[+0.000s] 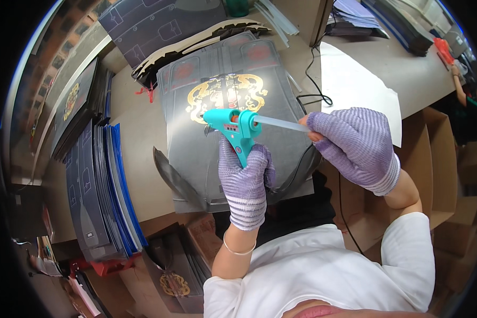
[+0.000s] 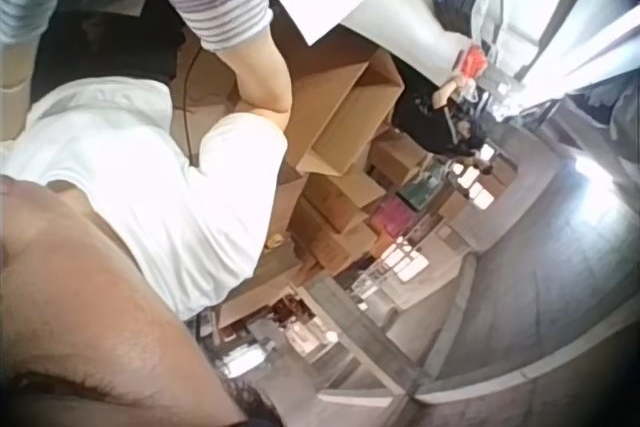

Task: The person uses a hot glue gun to apply adhesive to the edges of a flat, dark gray cardboard box with a gold design. They then press a thin cardboard strip onto the glued edge to reinforce the corner. The person repeats this process on different edges of the box, handling the glue gun and cardboard pieces with gloved hands.

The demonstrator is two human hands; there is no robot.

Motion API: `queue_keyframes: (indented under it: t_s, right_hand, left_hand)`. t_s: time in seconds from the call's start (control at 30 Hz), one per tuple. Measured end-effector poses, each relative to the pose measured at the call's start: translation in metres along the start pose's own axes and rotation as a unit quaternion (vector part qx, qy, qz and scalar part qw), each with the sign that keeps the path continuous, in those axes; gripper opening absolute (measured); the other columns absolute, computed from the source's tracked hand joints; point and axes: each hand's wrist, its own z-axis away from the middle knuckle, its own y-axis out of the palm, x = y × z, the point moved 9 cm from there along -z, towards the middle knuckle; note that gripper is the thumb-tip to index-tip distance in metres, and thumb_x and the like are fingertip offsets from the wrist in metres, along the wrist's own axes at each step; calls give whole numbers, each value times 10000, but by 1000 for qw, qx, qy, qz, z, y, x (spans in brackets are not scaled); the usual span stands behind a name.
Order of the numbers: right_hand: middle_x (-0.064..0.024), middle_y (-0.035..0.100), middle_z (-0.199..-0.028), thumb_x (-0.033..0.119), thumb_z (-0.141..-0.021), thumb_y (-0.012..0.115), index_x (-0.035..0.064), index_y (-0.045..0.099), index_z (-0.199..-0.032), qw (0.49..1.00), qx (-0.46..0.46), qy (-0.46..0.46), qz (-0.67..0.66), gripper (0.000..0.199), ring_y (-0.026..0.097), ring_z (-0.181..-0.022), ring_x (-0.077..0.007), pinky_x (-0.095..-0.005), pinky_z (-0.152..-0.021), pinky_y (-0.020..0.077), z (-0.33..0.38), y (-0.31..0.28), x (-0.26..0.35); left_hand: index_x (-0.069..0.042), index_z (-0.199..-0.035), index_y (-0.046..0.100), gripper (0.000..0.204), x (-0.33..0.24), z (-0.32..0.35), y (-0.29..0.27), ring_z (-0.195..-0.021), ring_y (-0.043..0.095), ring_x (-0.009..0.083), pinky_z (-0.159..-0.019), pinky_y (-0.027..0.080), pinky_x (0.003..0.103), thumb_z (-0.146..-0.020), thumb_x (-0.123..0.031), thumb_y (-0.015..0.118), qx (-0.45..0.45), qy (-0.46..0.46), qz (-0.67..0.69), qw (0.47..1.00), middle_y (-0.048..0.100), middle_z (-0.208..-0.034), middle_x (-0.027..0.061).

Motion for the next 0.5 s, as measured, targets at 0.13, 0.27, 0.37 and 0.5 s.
queue_keyframes:
  t_s: [0.13, 0.27, 0.37, 0.5]
  right_hand:
    - [-37, 642, -711, 151, -773, 728, 107, 630, -964, 999, 26, 0, 31, 219, 639, -605, -227, -336, -533, 506, 1, 8, 6]
    - [-31, 603, -666, 165, -790, 704, 109, 614, -915, 997, 38, 20, 57, 164, 625, -587, -217, -331, -509, 490, -2, 12, 4]
    - [-42, 595, -661, 185, -830, 666, 109, 612, -894, 995, 44, 21, 85, 114, 625, -588, -217, -333, -505, 488, -5, 24, 5]
    - [-102, 672, -731, 146, -837, 700, 45, 682, -949, 996, 69, 42, 45, 152, 655, -612, -258, -347, -566, 521, -6, 30, 4]
  left_hand:
    - [-40, -1257, 468, 413, 5, 1, -5, -488, 475, 67, -415, 396, 215, -856, 0, 562, -17, -4, -15, 1000, 540, -720, 8]
    - [9, -1383, 377, 601, 2, 0, -13, -690, 575, 126, -621, 503, 261, -831, -14, 611, -67, 66, -140, 986, 592, -913, 80]
    - [45, -1439, 303, 726, -2, 5, -10, -897, 603, 183, -810, 510, 300, -804, -28, 647, -86, 166, -269, 945, 588, -1102, 140]
    - [57, -1458, 263, 792, -4, 11, -6, -994, 616, 236, -881, 500, 329, -788, -63, 669, -95, 175, -313, 929, 580, -1187, 193]
